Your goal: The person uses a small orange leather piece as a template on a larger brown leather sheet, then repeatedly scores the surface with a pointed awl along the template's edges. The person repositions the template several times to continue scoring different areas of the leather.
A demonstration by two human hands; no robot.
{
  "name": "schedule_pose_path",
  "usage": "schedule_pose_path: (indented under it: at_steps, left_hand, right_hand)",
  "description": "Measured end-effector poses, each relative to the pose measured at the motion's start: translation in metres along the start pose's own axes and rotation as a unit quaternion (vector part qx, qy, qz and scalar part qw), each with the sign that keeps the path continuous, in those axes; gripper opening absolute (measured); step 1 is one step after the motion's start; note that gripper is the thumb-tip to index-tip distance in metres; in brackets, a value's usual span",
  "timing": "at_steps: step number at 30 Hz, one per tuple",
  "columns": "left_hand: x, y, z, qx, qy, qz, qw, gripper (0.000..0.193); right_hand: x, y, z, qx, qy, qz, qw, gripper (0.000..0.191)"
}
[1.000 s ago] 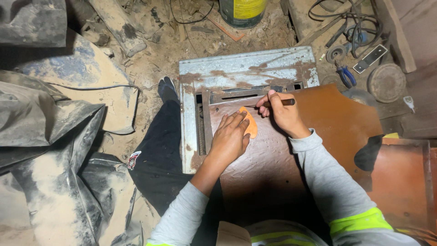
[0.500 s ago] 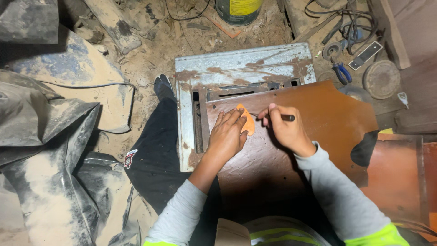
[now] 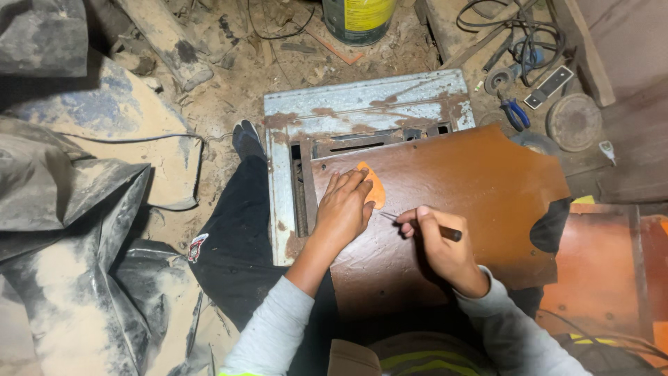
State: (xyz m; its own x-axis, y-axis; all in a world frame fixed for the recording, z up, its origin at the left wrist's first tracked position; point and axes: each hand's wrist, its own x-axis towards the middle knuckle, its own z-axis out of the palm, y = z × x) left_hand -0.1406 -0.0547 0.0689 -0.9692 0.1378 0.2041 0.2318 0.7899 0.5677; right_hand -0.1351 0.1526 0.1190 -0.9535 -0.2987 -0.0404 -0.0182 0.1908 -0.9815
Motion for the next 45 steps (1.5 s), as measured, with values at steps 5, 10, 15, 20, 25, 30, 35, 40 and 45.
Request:
schedule_pose_path:
  at_steps: [5,10,15,20,25,30,35,40,45]
  left_hand:
    - [0.018,-0.015,-0.009,-0.035,-0.039,0.015,0.999,0.019]
    - [0.028,-0.024,-0.012,-0.033,-0.060,0.034,0.997,0.023]
    - [0.032,-0.021,-0.013,-0.037,-0.067,0.030,0.997,0.021]
    - [0.030,-0.015,-0.017,-0.035,-0.060,0.025,0.997,0.018]
    - [0.023,-0.012,-0.014,0.004,-0.030,0.051,0.998,0.017]
    - [0.018,-0.009,-0.011,0.050,-0.006,0.071,0.996,0.021]
    - [0.013,-0.001,-0.008,0.094,-0.022,0.046,0.994,0.026]
    - [0.011,0.036,0.020,0.244,-0.013,-0.024,0.969,0.034]
    - [0.018,0.064,0.038,0.355,-0.023,-0.078,0.931,0.046]
  right_hand:
    - [0.006,-0.002,-0.004,-0.132,-0.060,-0.120,0.982,0.017]
    - [0.018,0.004,0.005,-0.128,-0.094,-0.167,0.973,0.012]
    - [0.026,0.014,0.009,-0.113,-0.097,-0.160,0.976,0.010]
    - [0.031,0.015,0.009,-0.118,-0.105,-0.155,0.975,0.010]
    - [0.028,0.006,0.014,-0.197,-0.090,-0.211,0.953,0.006]
    - [0.022,-0.018,0.009,-0.327,-0.063,-0.213,0.918,0.002]
    - [0.035,-0.051,-0.025,-0.141,-0.055,-0.122,0.981,0.010]
    - [0.073,-0.062,-0.027,-0.092,-0.055,-0.058,0.993,0.015]
    - [0.132,-0.042,0.006,-0.131,-0.083,-0.027,0.988,0.019]
